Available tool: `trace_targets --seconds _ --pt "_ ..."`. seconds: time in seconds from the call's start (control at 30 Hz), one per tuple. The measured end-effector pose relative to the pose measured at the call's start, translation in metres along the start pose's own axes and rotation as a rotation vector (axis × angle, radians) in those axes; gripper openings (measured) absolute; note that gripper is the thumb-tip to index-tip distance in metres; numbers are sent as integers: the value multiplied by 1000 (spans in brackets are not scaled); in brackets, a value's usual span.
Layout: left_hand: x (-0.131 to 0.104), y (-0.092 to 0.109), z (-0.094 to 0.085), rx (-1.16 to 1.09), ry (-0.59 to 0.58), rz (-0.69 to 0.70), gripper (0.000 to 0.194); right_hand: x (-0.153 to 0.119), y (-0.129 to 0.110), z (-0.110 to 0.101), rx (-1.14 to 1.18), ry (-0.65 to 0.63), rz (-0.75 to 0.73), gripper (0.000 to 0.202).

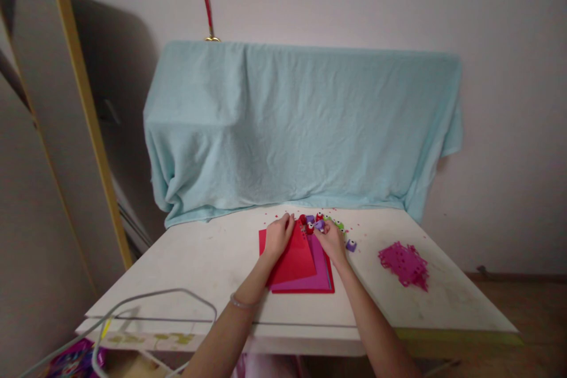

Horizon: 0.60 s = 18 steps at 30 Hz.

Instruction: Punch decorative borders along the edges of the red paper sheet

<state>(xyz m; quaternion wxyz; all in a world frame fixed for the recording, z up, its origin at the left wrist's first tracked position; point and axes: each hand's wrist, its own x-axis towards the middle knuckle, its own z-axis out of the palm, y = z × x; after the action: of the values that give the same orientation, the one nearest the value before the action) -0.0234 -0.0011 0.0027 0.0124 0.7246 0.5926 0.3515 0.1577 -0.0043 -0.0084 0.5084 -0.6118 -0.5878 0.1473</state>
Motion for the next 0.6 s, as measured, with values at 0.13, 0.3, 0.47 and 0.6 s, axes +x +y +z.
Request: trace_targets --seconds 0.13,0.3,0.47,0.6 --pt "0 1 -1 13 -10 -18 34 0 1 -2 -21 3 16 22" --pt "0 2 -2 3 -20 -28 33 0 1 -4 -49 6 23 30" --pt "0 0 0 -9 0 5 34 1 9 -2 -136 -22 11 35" --pt "0 -1 1 -6 15 29 35 4 15 0 -117 -25 16 30"
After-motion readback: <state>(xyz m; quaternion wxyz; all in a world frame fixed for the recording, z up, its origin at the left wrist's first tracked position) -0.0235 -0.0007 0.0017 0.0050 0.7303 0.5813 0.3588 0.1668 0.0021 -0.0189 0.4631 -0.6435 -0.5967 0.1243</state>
